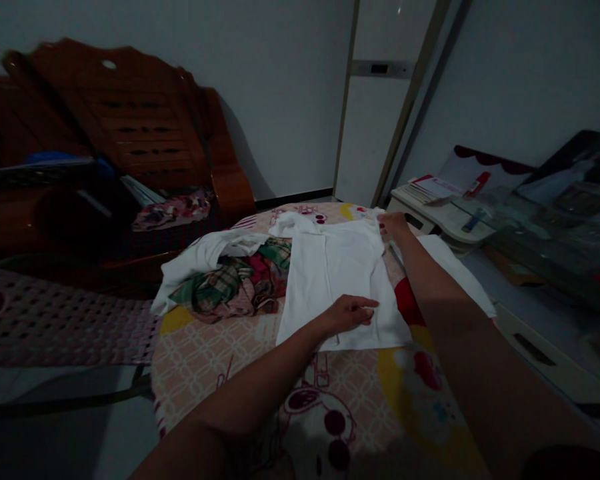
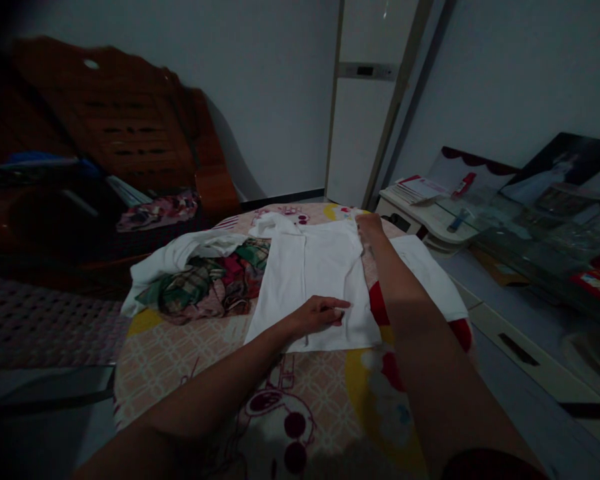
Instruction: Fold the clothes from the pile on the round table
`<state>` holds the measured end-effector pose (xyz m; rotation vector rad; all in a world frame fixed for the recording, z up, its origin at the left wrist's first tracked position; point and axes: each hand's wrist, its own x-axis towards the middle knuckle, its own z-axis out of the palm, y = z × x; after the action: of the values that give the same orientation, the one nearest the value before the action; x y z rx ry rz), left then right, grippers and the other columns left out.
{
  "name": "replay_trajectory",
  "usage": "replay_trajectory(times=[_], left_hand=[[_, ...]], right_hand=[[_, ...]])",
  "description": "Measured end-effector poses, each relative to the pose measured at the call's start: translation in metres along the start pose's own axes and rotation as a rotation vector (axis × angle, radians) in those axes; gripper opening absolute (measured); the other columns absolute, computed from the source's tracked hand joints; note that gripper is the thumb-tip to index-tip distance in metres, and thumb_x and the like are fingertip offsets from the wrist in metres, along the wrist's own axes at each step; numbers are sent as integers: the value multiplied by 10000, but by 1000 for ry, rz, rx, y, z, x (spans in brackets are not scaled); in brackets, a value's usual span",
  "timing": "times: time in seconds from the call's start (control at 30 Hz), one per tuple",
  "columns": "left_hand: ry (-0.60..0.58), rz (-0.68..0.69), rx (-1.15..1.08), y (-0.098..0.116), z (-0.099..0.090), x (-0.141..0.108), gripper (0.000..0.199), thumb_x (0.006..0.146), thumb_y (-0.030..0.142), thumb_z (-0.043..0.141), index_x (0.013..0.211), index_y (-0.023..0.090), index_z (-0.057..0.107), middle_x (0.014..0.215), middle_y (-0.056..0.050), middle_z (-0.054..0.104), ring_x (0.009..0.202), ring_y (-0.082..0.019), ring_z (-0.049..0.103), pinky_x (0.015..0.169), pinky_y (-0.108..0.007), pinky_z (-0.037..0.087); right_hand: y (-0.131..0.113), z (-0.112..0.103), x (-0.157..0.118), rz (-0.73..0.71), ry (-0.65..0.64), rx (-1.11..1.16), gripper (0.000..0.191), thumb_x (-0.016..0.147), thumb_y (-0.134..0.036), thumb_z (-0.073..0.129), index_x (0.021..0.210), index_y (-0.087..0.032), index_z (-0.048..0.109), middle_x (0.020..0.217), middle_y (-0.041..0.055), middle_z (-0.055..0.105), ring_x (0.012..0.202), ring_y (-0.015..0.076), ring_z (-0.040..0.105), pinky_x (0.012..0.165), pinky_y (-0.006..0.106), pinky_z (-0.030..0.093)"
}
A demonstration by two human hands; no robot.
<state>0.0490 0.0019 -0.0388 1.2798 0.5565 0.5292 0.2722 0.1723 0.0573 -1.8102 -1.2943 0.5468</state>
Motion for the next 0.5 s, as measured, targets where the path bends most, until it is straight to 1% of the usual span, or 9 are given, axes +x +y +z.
replay_trajectory(times=[0.03,0.1,0.17,0.2,0.33,0.5], left_hand=[[-8,1,-28,0,1,-1,631,746,488,786,1224,85,697,668,8,604,638,-97,581,681,-239,476],[-9,3,-82,1,4,-1,641,719,495,808,1203,85,709,647,22,593,609,-82,564,722,-262,511],[17,1,-136,1,6,-2,617,690,492,832,1143,85,736,670,6,627,623,-83,578,759,-279,532],[35,-3,-162,1,6,-3,599,673,490,845,1103,85,751,690,-10,652,639,-89,594,766,-281,537],[105,-47,-237,3,2,-6,573,604,499,885,976,76,781,727,-67,714,656,-116,645,725,-264,539],[167,-113,-264,8,-3,-10,530,557,469,913,877,65,785,704,-89,726,623,-116,650,679,-249,543]], right_hand=[[-6,1,1,33,7,88,127,864,-132,543,785,-135,643,634,37,589,664,167,616,663,308,555],[-18,6,1,99,18,303,71,851,-130,572,795,-139,615,614,4,559,586,122,568,600,261,545],[-29,14,0,139,25,492,34,836,-128,601,812,-151,596,629,-11,553,585,104,552,596,242,548],[-32,18,0,149,26,535,34,835,-126,601,823,-156,589,640,-15,553,595,102,552,602,240,553],[-37,36,-1,193,-4,580,88,837,-99,553,885,-162,591,678,-20,566,639,104,562,631,255,571],[-28,60,1,207,-62,543,162,807,-81,574,938,-164,621,710,-30,579,680,101,571,682,273,580]])
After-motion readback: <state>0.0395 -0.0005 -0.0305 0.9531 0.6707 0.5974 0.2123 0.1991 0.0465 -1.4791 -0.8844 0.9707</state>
